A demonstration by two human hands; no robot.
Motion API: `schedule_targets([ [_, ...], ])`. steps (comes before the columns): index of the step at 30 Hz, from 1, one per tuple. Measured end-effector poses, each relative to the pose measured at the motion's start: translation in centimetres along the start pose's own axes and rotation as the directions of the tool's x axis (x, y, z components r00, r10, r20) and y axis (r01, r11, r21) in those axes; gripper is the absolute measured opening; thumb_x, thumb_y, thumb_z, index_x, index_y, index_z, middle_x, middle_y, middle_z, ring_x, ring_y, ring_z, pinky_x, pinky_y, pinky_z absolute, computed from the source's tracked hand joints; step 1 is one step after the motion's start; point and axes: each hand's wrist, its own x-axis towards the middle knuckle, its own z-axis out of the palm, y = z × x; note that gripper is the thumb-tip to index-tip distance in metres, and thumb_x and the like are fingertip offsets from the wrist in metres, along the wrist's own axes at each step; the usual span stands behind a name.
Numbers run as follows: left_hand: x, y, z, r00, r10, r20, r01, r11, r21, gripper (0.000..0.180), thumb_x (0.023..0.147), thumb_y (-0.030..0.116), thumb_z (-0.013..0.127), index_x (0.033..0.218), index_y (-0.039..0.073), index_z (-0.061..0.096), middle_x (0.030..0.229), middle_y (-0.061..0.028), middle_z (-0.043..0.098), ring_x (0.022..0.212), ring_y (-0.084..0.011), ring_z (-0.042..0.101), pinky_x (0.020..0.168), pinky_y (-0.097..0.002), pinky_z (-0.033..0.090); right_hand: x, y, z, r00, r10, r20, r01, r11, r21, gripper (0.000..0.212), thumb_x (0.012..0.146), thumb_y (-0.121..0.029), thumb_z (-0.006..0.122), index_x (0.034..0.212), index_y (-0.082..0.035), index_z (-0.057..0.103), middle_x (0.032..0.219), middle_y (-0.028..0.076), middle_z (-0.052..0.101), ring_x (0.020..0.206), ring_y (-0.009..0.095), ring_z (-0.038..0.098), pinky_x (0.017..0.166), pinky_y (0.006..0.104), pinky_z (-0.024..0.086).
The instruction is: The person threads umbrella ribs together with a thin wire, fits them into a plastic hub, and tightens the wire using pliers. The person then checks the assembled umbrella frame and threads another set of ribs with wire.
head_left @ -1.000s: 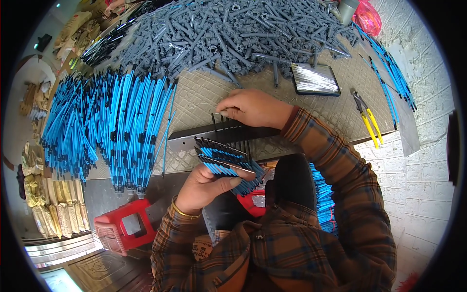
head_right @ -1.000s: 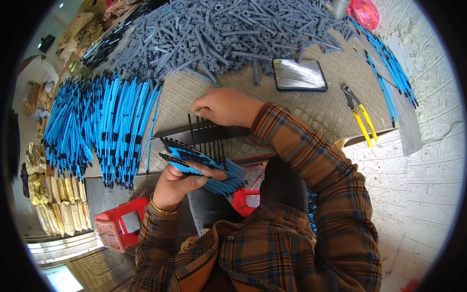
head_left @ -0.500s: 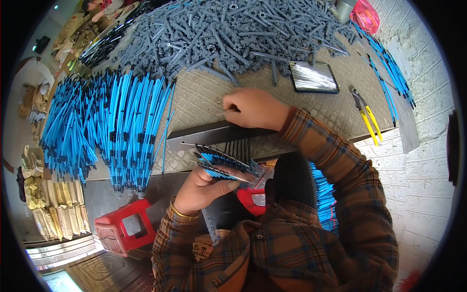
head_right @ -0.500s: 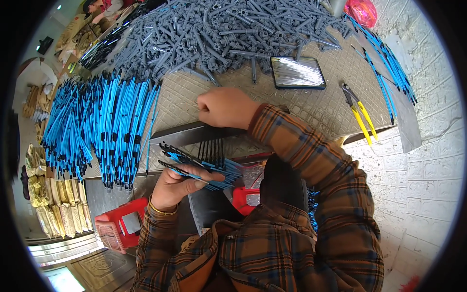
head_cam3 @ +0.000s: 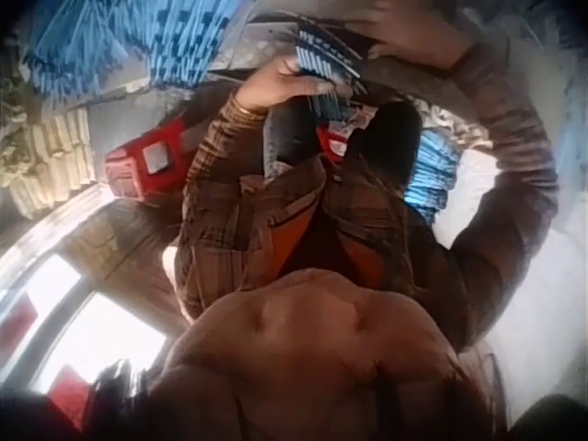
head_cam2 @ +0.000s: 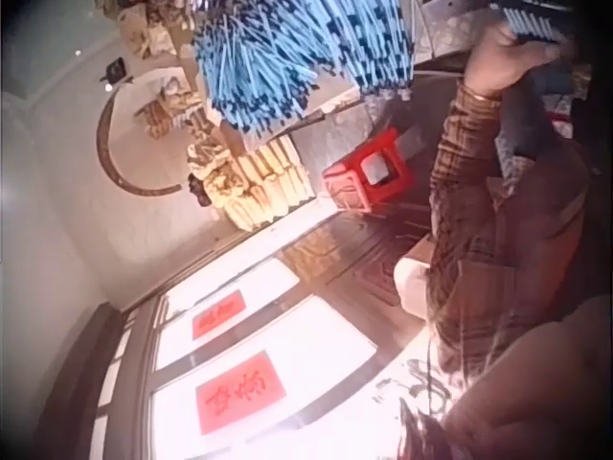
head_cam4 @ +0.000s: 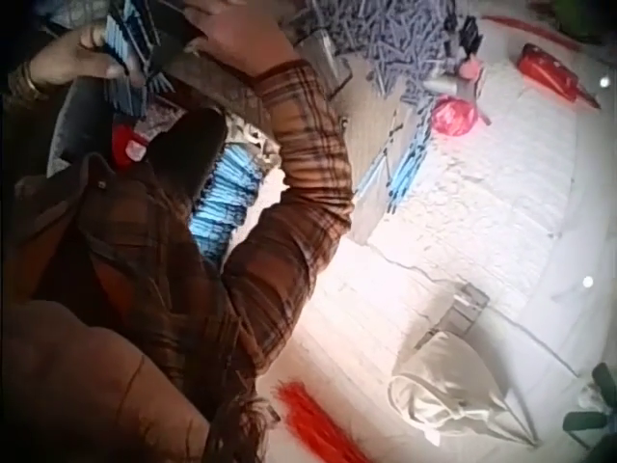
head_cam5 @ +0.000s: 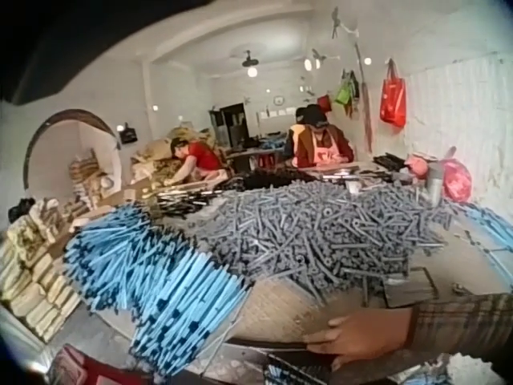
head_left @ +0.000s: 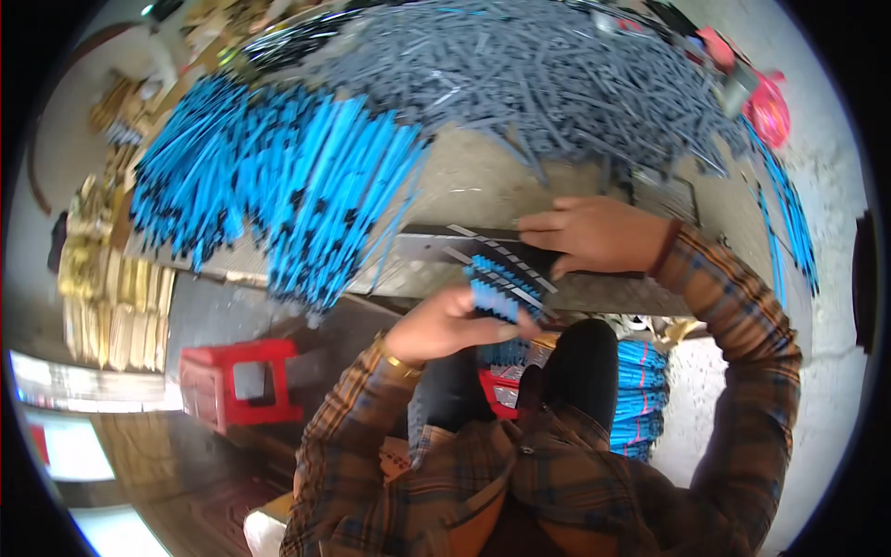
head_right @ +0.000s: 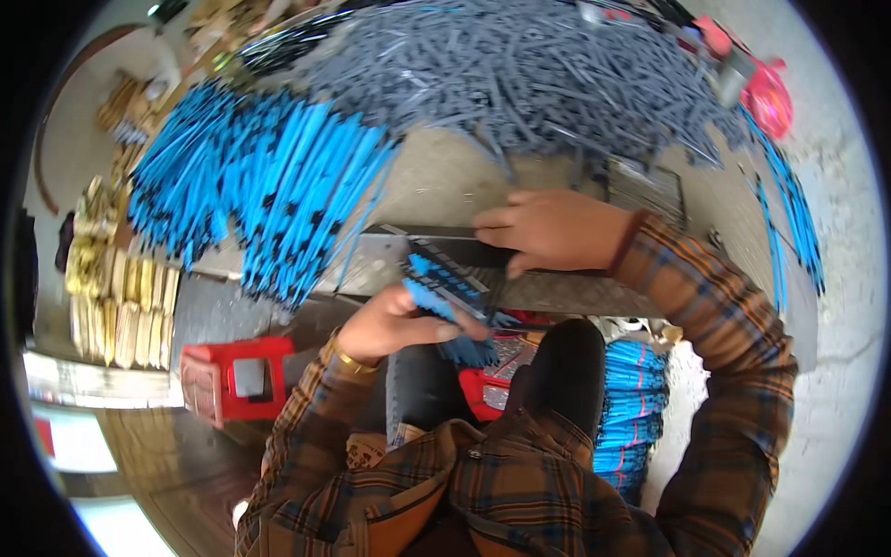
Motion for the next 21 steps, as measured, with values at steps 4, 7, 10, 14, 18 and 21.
schedule_targets([
  [4,-0.5,-0.8,0.7,0.998,-0.003,0.064,0.008,0.997,-0.077,0.013,0.085,0.005,0.059,0.097,0.001,0.062,0.095,-0.004,0.064,0.092,-0.0124,0.057,0.085,-0.0278,0.044,1.1,-2.1,-2.2,0.984,-0.008,0.179,0.025,0.996,-0.091,0.043,0.082,-0.025,0.054,0.121,-0.006,0.05,0.107,0.009,0.053,0.094,0.028,0.055,0.083,0.0401,0.044],
  [7,-2.0,-0.7,1.9,0.992,0.054,0.115,-0.048,0.997,-0.053,0.014,0.085,0.007,0.06,0.098,0.001,0.062,0.095,-0.0039,0.064,0.092,-0.0118,0.057,0.085,-0.0277,0.044,1.2,-5.6,-3.9,0.973,0.047,0.226,-0.01,0.987,-0.16,0.04,0.081,-0.022,0.053,0.117,-0.005,0.052,0.1,0.008,0.054,0.092,0.027,0.055,0.081,0.0391,0.045],
  [10,-4.3,-0.1,3.3,0.965,-0.032,0.262,0.026,0.999,0.026,0.018,0.083,0.005,0.061,0.1,0.001,0.064,0.102,-0.0076,0.064,0.097,-0.0142,0.059,0.087,-0.028,0.044,0.5,-9.7,-3.7,0.965,0.141,0.221,-0.086,0.967,-0.239,0.035,0.079,-0.019,0.053,0.111,-0.006,0.056,0.092,0.007,0.054,0.09,0.026,0.055,0.077,0.0372,0.046],
  [14,-9.1,1.2,6.4,0.916,-0.225,0.332,0.199,0.974,0.109,0.02,0.085,0.01,0.061,0.104,0.003,0.064,0.105,-0.0057,0.063,0.097,-0.0125,0.057,0.086,-0.0271,0.044,-1.4,-14.3,-0.6,0.978,0.033,0.207,0.029,0.957,-0.289,0.033,0.08,-0.015,0.049,0.112,-0.009,0.055,0.084,0.008,0.054,0.083,0.028,0.056,0.073,0.0394,0.046],
  [18,-13.4,1.2,9.6,0.913,-0.405,0.041,0.404,0.914,0.03,0.023,0.085,0.014,0.062,0.106,0.005,0.064,0.107,-0.005,0.063,0.097,-0.0117,0.056,0.086,-0.0273,0.044,-2.1,-16.8,7.6,0.959,0.103,0.264,-0.204,0.898,0.39,0.028,0.082,-0.011,0.049,0.108,-0.005,0.055,0.097,0.011,0.06,0.094,0.032,0.058,0.079,0.0411,0.046],
  [21,-14.2,2.8,10.2,0.869,-0.494,-0.003,0.488,0.859,0.155,0.024,0.084,0.016,0.063,0.106,0.004,0.064,0.108,-0.0069,0.062,0.098,-0.0118,0.055,0.087,-0.0272,0.043,-2.4,-19.2,12.2,0.962,0.123,0.244,-0.249,0.762,0.598,0.035,0.082,-0.013,0.051,0.116,-0.004,0.051,0.106,0.017,0.059,0.099,0.034,0.056,0.083,0.0409,0.045],
])
